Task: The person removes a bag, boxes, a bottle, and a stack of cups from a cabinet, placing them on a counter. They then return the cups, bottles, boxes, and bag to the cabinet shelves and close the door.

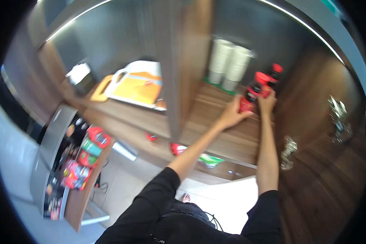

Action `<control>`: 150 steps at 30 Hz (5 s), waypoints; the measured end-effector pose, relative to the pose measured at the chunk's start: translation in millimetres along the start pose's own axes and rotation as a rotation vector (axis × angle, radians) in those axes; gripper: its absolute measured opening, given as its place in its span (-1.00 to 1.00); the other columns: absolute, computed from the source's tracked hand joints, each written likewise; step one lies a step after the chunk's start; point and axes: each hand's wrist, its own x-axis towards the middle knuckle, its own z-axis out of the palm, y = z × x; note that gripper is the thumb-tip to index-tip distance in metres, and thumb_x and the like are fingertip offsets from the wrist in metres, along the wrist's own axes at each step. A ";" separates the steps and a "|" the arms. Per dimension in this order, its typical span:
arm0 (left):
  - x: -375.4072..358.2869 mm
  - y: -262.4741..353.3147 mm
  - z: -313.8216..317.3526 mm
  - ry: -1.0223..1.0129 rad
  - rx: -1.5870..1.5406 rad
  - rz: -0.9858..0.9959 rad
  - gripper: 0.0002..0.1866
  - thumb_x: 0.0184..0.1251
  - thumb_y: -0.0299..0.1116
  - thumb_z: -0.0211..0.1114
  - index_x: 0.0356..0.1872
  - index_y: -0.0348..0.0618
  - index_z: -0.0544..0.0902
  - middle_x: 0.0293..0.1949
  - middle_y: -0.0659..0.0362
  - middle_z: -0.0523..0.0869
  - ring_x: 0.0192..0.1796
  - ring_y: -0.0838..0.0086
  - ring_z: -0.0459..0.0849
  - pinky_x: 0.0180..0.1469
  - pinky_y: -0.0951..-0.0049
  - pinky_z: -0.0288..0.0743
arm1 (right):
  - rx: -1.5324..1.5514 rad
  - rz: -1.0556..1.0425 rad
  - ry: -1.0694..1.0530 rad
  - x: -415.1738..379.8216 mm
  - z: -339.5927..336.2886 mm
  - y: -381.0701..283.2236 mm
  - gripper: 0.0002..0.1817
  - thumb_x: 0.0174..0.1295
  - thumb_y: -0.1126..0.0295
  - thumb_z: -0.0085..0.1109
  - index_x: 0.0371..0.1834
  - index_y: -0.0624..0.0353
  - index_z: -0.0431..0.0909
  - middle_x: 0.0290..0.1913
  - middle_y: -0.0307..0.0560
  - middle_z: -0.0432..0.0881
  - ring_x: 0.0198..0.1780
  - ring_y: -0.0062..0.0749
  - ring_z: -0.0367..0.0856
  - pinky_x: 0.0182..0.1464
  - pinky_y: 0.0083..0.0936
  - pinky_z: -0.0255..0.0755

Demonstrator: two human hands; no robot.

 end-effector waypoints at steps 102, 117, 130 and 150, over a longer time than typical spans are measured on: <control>-660.6 -237.4 -235.3 -0.320 0.764 -1.282 -0.55 0.20 0.00 0.35 -0.35 -0.31 0.71 -0.31 -0.19 0.77 -0.15 -0.04 0.78 -0.04 0.08 0.60 | 0.983 0.619 -1.252 -451.2 -36.9 -173.6 -0.67 0.32 0.43 0.34 0.13 0.10 0.57 0.07 -0.16 0.66 0.14 -0.48 0.61 0.17 -0.46 0.49; -205.8 104.8 -51.9 0.055 0.358 0.264 -0.67 0.30 -0.60 0.26 0.05 -0.26 0.41 -0.16 -0.01 0.59 -0.08 0.08 0.57 0.03 0.19 0.42 | 0.712 0.065 -0.628 -199.5 -165.0 -201.9 -0.60 0.31 0.56 0.20 0.22 0.28 0.51 0.20 0.05 0.61 0.27 -0.13 0.57 0.31 -0.24 0.43; 20.4 -53.0 -32.0 0.132 0.531 -0.085 -0.42 0.43 -0.37 0.22 0.31 -0.59 0.27 0.23 -0.35 0.34 0.28 -0.18 0.34 0.39 0.04 0.22 | 0.081 0.081 -0.424 -71.4 20.9 -125.4 -0.09 0.07 0.34 0.48 0.47 0.22 0.16 0.26 0.05 0.52 0.22 0.00 0.56 0.23 -0.11 0.46; 65.0 -64.7 -44.2 0.460 0.389 -0.284 -0.09 0.24 -0.28 0.37 0.46 -0.48 0.03 0.31 -0.18 0.17 0.03 0.18 0.59 0.17 0.14 0.50 | 0.122 0.056 -0.382 -31.9 47.9 -124.5 -0.19 -0.12 -0.07 0.57 0.11 0.26 0.50 0.08 0.11 0.67 0.05 0.02 0.67 0.01 -0.10 0.53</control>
